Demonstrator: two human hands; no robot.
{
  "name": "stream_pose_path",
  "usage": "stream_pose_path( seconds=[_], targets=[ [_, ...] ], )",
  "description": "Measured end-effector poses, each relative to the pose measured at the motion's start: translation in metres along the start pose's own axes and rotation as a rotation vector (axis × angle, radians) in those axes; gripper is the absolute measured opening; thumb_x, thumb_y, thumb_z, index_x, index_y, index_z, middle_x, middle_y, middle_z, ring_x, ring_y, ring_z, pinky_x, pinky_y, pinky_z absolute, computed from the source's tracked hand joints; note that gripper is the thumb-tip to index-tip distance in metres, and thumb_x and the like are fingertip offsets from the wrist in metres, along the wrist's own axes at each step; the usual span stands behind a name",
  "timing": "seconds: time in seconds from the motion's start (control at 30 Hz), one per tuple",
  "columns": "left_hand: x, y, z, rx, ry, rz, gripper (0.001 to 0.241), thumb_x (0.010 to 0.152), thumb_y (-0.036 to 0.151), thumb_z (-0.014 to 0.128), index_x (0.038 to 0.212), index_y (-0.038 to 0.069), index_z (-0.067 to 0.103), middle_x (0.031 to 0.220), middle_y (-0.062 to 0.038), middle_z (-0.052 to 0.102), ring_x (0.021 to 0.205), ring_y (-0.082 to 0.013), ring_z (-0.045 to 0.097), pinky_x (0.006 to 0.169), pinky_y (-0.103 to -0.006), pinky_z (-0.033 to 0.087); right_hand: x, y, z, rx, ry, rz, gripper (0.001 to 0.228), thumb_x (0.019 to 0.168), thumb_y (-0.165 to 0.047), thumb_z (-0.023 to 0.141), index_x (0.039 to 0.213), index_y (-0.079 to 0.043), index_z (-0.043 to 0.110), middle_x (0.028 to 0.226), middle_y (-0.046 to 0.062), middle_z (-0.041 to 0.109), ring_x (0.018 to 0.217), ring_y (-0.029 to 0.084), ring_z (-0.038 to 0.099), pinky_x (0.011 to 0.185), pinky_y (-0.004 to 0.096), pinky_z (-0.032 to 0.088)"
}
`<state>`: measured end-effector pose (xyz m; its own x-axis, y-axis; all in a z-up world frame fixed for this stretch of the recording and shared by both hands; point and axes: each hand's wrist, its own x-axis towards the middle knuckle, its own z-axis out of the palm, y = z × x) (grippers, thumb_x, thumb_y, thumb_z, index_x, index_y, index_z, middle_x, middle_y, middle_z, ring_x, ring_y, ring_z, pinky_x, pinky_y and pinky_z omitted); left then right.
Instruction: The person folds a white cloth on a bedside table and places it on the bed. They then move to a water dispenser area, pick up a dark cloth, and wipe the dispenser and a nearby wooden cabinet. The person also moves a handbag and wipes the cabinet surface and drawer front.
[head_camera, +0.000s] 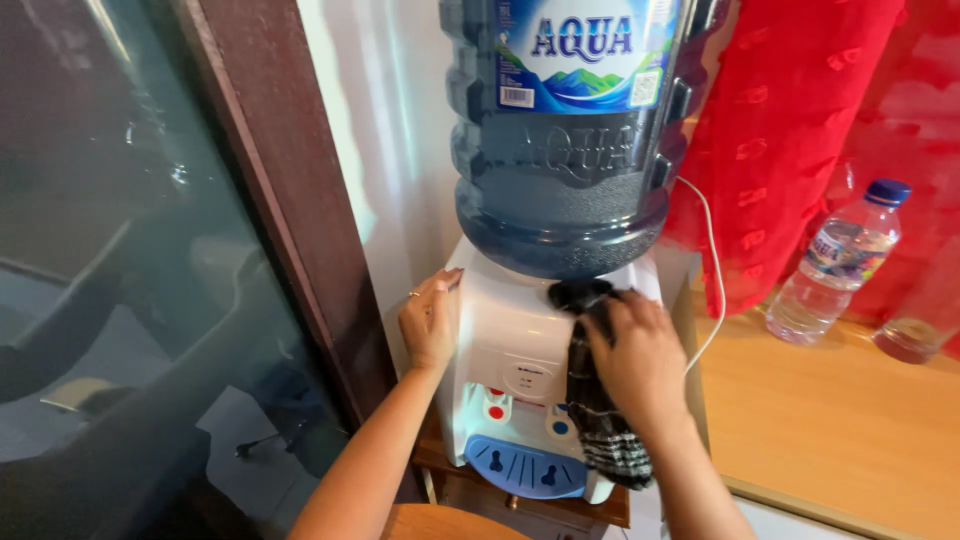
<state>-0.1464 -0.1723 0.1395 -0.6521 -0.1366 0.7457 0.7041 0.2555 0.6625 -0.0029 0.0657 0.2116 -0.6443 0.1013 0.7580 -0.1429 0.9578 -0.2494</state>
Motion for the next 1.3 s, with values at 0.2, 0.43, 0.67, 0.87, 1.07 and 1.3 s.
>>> stream_pose_path(
  seconds=[0.2, 0.43, 0.67, 0.87, 1.07, 1.3],
  targets=[
    [-0.003, -0.015, 0.001, 0.009, 0.053, -0.024, 0.041, 0.108, 0.024, 0.044, 0.112, 0.0, 0.077, 0.116, -0.017, 0.077, 0.117, -0.0297, 0.072, 0.102, -0.0369, 0.052, 0.016, -0.079, 0.056, 0.132, -0.127, -0.178, 0.046, 0.084, -0.032, 0.074, 0.117, -0.001, 0.069, 0.111, 0.019, 0.068, 0.105, 0.037, 0.065, 0.092, 0.046, 0.052],
    [0.0, 0.003, -0.005, -0.083, 0.035, -0.15, 0.039, 0.105, 0.025, 0.046, 0.128, 0.002, 0.068, 0.111, -0.017, 0.076, 0.103, -0.0285, 0.074, 0.091, -0.0366, 0.055, 0.023, -0.073, 0.056, 0.194, -0.179, -0.33, 0.047, 0.089, -0.033, 0.072, 0.125, -0.002, 0.067, 0.116, 0.019, 0.068, 0.106, 0.037, 0.066, 0.093, 0.044, 0.052],
    [0.002, 0.022, -0.005, 0.086, -0.02, 0.159, 0.037, 0.105, 0.027, 0.05, 0.122, 0.001, 0.07, 0.122, -0.018, 0.073, 0.117, -0.0334, 0.068, 0.103, -0.0394, 0.049, -0.002, 0.009, 0.001, 0.111, -0.011, -0.037, 0.039, 0.093, -0.028, 0.065, 0.119, 0.001, 0.066, 0.12, 0.023, 0.068, 0.108, 0.043, 0.065, 0.092, 0.049, 0.052],
    [0.0, 0.032, -0.006, 0.193, -0.017, 0.248, 0.041, 0.107, 0.032, 0.045, 0.121, 0.002, 0.07, 0.126, -0.017, 0.073, 0.119, -0.036, 0.067, 0.105, -0.0415, 0.049, 0.042, 0.1, 0.056, 0.116, -0.242, 0.234, 0.036, 0.101, -0.031, 0.055, 0.108, 0.002, 0.067, 0.101, 0.032, 0.069, 0.095, 0.053, 0.064, 0.085, 0.059, 0.051],
    [-0.002, 0.035, -0.005, 0.184, -0.002, 0.246, 0.042, 0.108, 0.032, 0.044, 0.12, 0.002, 0.07, 0.125, -0.017, 0.073, 0.119, -0.0364, 0.067, 0.104, -0.042, 0.05, 0.028, 0.077, 0.034, 0.082, -0.268, 0.192, 0.038, 0.102, -0.033, 0.054, 0.106, 0.003, 0.066, 0.103, 0.03, 0.069, 0.094, 0.051, 0.065, 0.084, 0.058, 0.052],
    [-0.001, 0.03, -0.004, 0.199, 0.006, 0.234, 0.041, 0.107, 0.03, 0.044, 0.118, 0.001, 0.071, 0.124, -0.017, 0.073, 0.118, -0.0371, 0.068, 0.105, -0.0426, 0.05, -0.003, -0.044, 0.032, -0.151, 0.016, -0.072, 0.049, 0.08, -0.032, 0.071, 0.116, 0.002, 0.065, 0.117, 0.025, 0.063, 0.11, 0.042, 0.061, 0.094, 0.049, 0.051]
  ],
)
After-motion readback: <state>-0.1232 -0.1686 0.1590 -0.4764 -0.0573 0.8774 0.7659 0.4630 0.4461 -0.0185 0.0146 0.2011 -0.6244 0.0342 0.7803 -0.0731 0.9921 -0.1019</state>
